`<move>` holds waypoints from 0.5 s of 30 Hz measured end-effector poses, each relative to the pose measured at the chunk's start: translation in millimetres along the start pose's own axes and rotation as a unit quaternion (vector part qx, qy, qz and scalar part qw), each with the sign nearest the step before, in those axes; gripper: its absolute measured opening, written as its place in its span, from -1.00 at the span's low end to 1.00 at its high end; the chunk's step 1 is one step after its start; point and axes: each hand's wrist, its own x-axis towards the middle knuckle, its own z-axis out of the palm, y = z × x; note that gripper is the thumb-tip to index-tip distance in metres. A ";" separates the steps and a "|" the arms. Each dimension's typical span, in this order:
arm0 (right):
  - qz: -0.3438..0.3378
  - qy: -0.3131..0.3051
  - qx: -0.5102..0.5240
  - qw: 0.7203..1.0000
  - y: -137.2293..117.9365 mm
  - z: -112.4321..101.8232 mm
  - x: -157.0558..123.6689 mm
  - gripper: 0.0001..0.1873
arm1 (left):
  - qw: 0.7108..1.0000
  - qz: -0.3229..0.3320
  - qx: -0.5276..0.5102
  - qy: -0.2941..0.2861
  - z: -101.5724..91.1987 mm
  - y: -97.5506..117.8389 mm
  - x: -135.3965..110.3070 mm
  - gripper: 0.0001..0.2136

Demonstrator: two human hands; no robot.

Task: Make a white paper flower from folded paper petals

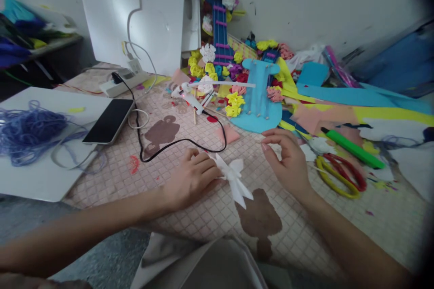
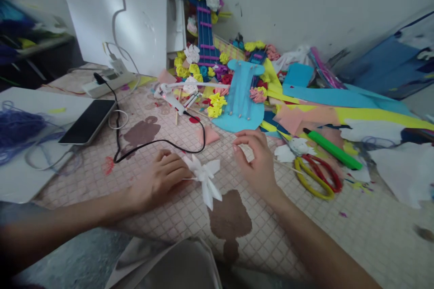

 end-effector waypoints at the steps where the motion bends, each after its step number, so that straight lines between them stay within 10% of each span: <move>1: 0.003 0.012 0.000 1.000 3.4 -2.5 0.2 -0.90 | 1.000 0.010 -0.006 0.012 -0.2 -6.1 5.4 -0.83; 9: 0.036 0.076 0.011 0.996 37.3 -21.1 1.4 -0.93 | 0.992 0.114 -0.060 -0.002 17.1 -31.9 33.5 -0.85; 15: 0.020 -0.007 -0.078 0.997 39.5 -34.7 5.8 -0.92 | 0.990 0.105 -0.080 -0.043 12.3 -32.0 25.8 -0.76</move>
